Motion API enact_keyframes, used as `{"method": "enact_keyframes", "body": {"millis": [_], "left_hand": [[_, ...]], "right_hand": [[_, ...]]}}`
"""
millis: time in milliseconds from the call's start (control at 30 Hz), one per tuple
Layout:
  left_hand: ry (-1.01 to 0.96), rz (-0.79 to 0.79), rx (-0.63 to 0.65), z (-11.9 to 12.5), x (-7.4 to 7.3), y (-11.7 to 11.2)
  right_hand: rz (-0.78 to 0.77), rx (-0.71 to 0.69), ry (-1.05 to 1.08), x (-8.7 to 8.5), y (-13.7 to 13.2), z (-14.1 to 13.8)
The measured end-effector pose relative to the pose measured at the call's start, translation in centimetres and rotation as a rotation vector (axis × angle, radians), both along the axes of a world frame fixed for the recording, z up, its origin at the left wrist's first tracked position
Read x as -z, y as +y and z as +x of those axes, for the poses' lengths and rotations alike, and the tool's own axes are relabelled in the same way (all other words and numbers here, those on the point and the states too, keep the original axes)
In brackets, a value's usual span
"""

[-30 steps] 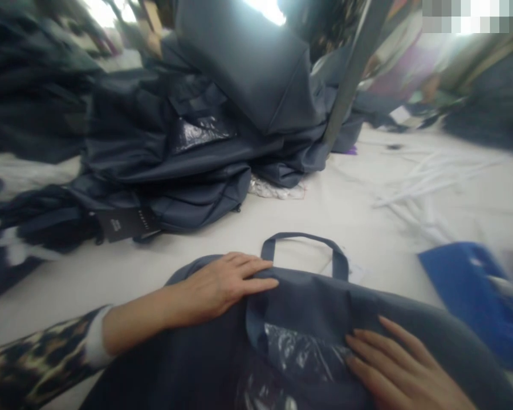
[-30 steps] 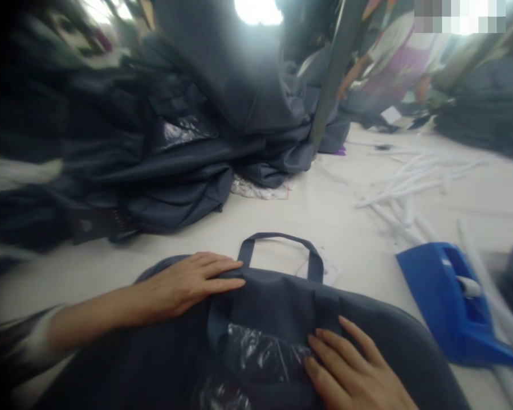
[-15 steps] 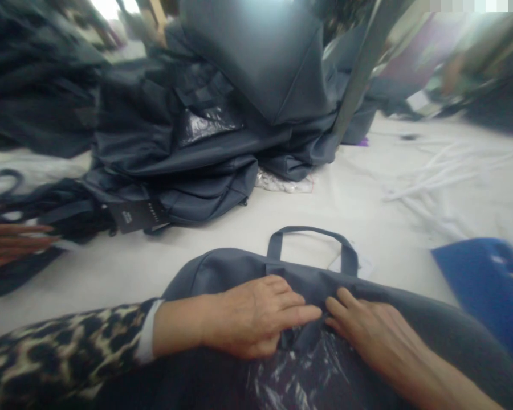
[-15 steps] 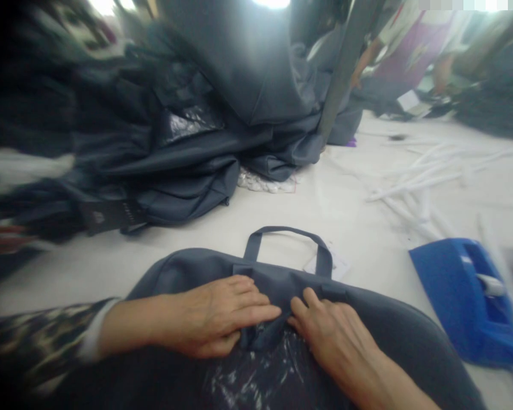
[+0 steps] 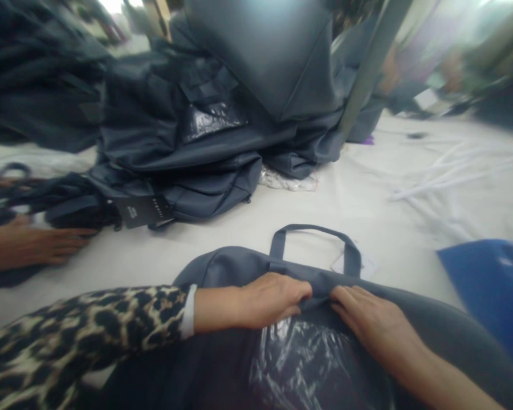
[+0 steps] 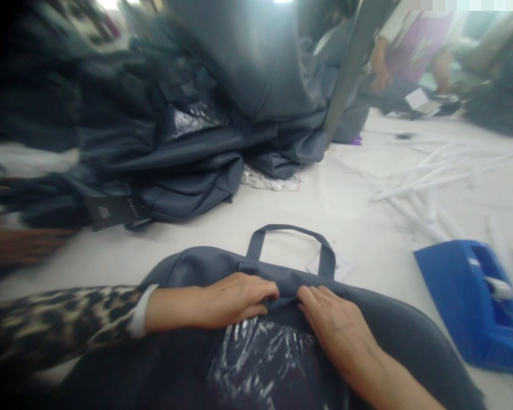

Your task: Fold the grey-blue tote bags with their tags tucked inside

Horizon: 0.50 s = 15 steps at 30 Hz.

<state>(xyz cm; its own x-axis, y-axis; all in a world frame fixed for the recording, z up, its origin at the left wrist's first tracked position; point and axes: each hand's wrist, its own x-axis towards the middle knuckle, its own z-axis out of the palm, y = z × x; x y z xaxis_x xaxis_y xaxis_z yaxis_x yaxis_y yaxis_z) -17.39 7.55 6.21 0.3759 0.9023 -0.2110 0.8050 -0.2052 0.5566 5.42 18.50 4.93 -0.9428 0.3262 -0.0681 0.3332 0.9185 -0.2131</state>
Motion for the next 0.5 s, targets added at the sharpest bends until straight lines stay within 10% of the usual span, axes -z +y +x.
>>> {"method": "enact_keyframes", "body": {"millis": [233,500], "left_hand": [[0.029,-0.001,0.187,0.6,-1.3,-0.2],[-0.15,-0.473,0.361,1.6,-1.7,1.3]], "right_hand": [[-0.258,0.07,-0.24,-2.0,-1.1,0.6],[-0.603,-0.097,-0.275,-3.4,-2.1,0.0]]}}
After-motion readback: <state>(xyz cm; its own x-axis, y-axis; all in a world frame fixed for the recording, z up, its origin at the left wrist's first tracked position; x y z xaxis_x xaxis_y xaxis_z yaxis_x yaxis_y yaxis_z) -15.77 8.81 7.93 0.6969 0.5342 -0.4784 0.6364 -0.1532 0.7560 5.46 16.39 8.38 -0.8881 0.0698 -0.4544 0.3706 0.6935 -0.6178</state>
